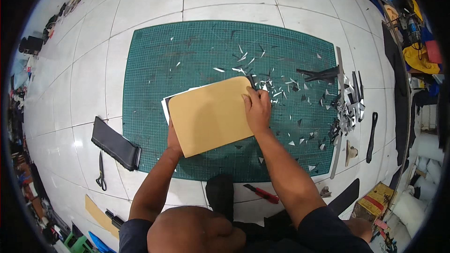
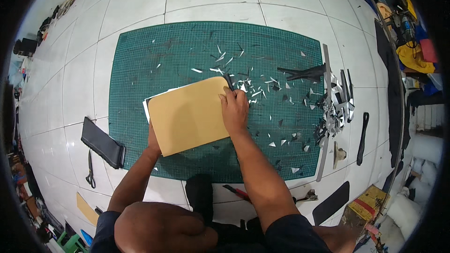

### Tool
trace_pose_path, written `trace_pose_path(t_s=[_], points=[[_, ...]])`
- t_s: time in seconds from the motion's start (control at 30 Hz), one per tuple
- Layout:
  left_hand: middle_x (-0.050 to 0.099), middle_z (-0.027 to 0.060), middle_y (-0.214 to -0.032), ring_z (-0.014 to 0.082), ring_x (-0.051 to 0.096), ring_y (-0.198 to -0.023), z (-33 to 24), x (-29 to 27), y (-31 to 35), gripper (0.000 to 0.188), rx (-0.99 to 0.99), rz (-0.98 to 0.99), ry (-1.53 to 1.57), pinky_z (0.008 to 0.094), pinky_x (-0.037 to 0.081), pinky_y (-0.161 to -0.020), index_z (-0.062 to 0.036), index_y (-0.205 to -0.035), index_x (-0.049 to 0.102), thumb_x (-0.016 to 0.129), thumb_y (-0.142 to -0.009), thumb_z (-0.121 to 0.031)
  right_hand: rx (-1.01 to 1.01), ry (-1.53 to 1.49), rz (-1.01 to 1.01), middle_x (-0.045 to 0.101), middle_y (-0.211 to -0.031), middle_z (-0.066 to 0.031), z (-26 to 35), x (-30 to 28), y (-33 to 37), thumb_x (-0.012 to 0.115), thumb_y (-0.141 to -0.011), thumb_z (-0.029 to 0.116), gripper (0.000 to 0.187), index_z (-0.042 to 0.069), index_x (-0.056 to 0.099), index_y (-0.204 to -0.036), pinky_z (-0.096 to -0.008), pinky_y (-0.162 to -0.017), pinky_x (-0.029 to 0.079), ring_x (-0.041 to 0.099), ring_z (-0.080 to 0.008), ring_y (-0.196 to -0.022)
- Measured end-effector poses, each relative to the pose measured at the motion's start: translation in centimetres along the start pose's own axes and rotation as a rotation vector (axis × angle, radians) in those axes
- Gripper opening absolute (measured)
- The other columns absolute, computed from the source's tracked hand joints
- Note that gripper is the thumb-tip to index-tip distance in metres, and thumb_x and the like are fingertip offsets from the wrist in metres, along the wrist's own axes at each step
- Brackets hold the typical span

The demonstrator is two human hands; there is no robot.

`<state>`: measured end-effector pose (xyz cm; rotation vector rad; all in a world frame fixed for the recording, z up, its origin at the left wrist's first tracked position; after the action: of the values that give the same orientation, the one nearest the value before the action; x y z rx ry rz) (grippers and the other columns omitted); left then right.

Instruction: The person cuts multiple small triangular notches into the curved edge of a strip of gray material using a craft knife and a straight edge on a cutting mat. The person then removes a clipboard from a rectangular beige piece, aligns it with a larger black piece of fabric, and presses the two together by hand.

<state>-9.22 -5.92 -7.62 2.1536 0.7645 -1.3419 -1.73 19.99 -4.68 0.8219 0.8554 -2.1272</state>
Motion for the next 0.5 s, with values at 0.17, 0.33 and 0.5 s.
trace_pose_path(t_s=[0.17,0.33,0.5], points=[[0.053,0.0138,-0.134,0.0289,0.048,-0.124,0.9,-0.6,0.3,0.051,-0.057,-0.01,0.342,0.0431,0.035,-0.106,-0.0044,-0.131,0.052,0.066,-0.086,-0.025,-0.011,0.028,-0.014,0.053,-0.093,-0.01,-0.2,0.1,-0.2,0.074,-0.081,0.017,0.034,0.006,0.067,-0.112,-0.0424,-0.076,0.047,0.056,-0.029,-0.087],[0.056,0.0168,-0.125,0.0267,0.053,-0.116,1.4,-3.3,0.4,0.049,-0.182,-0.198,0.694,0.0369,0.042,-0.098,-0.0033,-0.133,0.044,0.061,-0.091,-0.023,0.008,0.0,-0.006,0.055,-0.094,-0.0132,-0.7,0.0,-0.3,0.074,-0.082,0.015,0.032,0.008,0.067,-0.112,-0.0412,-0.074,0.049,0.057,-0.0307,-0.084],[0.053,0.0118,-0.123,0.0192,0.054,-0.106,3.9,-3.8,-0.2,0.037,-0.306,-0.299,1.121,0.0325,0.044,-0.092,-0.0016,-0.132,0.041,0.05,-0.098,-0.015,0.014,-0.008,-0.033,0.054,-0.094,-0.0127,-0.7,0.0,-0.3,0.074,-0.082,0.015,0.031,0.008,0.067,-0.112,-0.041,-0.075,0.049,0.057,-0.0304,-0.084]])
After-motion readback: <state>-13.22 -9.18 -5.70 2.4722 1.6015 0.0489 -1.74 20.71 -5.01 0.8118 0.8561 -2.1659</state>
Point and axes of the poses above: each hand's wrist, its own y-axis away from the middle knuckle, its own x-axis out of the palm, z = x × y, the point moved 6 cm from there along -y, towards the middle knuckle
